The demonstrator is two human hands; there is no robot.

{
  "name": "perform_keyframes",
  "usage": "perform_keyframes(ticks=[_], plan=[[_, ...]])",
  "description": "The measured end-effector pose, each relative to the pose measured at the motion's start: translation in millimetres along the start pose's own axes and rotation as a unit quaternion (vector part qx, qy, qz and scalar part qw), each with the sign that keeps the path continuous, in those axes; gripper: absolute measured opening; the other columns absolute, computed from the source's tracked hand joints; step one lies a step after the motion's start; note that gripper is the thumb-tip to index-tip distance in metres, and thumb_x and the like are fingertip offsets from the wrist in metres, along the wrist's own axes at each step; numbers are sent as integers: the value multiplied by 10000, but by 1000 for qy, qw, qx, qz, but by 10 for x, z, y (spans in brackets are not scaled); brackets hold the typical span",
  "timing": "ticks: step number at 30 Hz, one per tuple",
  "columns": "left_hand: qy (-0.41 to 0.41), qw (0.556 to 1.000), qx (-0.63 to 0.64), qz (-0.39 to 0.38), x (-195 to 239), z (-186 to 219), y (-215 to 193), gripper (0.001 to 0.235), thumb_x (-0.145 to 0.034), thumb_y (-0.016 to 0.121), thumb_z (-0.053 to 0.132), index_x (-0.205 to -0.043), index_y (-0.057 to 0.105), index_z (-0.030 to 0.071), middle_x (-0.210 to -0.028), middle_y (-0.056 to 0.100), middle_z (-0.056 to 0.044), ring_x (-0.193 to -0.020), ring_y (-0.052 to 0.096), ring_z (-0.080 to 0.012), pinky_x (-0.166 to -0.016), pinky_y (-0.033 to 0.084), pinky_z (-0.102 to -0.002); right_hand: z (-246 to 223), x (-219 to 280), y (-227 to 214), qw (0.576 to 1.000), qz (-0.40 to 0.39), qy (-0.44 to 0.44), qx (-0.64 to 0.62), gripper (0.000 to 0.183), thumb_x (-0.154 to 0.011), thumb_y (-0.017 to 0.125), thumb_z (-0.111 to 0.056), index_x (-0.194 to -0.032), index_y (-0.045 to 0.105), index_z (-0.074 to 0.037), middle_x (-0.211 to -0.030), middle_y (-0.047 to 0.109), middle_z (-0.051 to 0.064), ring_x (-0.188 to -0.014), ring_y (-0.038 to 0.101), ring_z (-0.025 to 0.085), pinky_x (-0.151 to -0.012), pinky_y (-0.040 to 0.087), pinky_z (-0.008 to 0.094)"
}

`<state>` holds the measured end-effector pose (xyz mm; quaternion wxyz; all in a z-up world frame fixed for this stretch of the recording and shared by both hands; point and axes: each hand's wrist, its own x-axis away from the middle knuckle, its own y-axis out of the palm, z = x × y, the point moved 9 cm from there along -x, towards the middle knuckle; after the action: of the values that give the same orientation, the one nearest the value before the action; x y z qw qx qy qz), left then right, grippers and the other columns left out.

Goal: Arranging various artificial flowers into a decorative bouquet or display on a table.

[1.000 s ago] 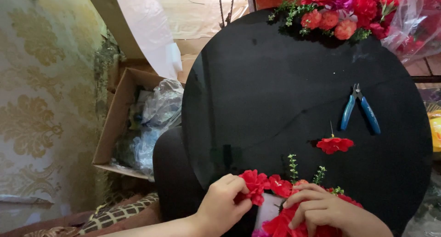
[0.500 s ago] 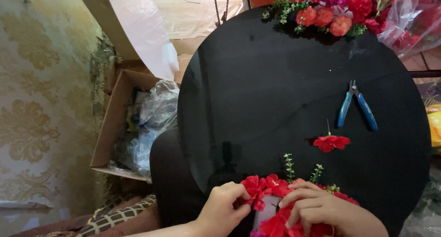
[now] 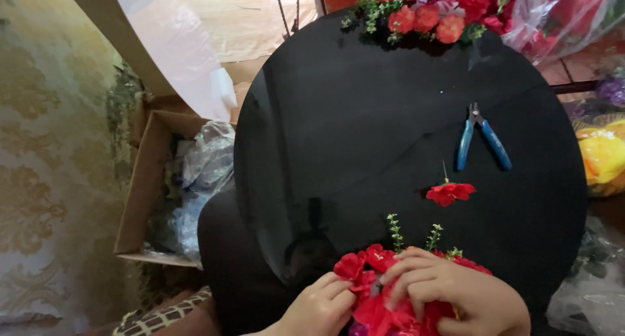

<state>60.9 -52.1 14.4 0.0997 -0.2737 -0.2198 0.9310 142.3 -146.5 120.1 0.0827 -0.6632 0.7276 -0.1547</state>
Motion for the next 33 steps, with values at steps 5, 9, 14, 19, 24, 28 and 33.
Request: perform_keyframes(ticks=[5, 9, 14, 19, 24, 28, 33], plan=[[36, 984, -173, 2, -293, 221, -319, 282, -902, 724, 315, -797, 579, 97, -741, 626, -69, -656, 587, -274, -522, 454, -376, -82, 443, -225, 992, 108, -63, 3, 512, -1115, 448, -576, -874, 596, -149, -1425, 601, 268, -1391, 533, 500, -1140, 391, 604], [-3, 985, -174, 14, -497, 300, -703, 167, -926, 601, 196, -1012, 651, 62, -859, 666, -81, -686, 618, -270, -618, 504, -360, 52, 1268, -528, 925, 319, -167, -124, 224, -1031, 666, -297, -1000, 726, -84, -1300, 639, 274, -1287, 582, 469, -1103, 486, 598], [220, 931, -288, -32, -323, 499, -487, 358, -1105, 629, 338, -1461, 589, 317, -1488, 528, -133, -1196, 682, -270, -960, 599, -355, 675, 2362, -544, 768, 603, -87, -201, 158, -1005, 639, -154, -1064, 644, -8, -1024, 691, 282, -973, 685, 399, -854, 589, 410], [213, 919, -330, -17, -372, 394, -460, 267, -1101, 570, 378, -1342, 633, 284, -1419, 629, -52, -1233, 649, -240, -1041, 457, -416, 1472, 3160, -239, 673, 690, 67, -260, 406, -894, 620, -72, -1274, 608, 72, -1311, 663, 293, -869, 704, 440, -755, 590, 542], [134, 949, -285, 18, -687, 285, -637, 232, -1008, 551, 317, -1160, 709, 242, -1292, 687, -41, -1169, 672, -239, -970, 488, -410, 1532, 3207, 11, 731, 606, 203, -239, 346, -844, 715, -147, -1073, 750, 110, -1040, 807, 271, -883, 778, 346, -752, 606, 434], [73, 983, -125, -109, -1417, 618, -316, 298, -945, 705, 228, -1197, 674, 72, -1287, 646, -187, -1169, 658, -356, -964, 524, -462, 1468, 2921, 122, 741, 562, 176, -322, 288, -864, 728, -178, -1007, 704, 72, -960, 764, 222, -684, 794, 316, -467, 628, 391], [172, 956, -65, -230, -1936, 1145, 854, 546, -891, 639, 554, -1174, 680, 88, -1240, 670, -135, -1242, 588, -394, -1055, 387, -593, 1429, 2858, 86, 764, 567, 123, -285, 290, -896, 718, -223, -1003, 709, 46, -962, 733, 154, -761, 728, 233, -616, 582, 333]])
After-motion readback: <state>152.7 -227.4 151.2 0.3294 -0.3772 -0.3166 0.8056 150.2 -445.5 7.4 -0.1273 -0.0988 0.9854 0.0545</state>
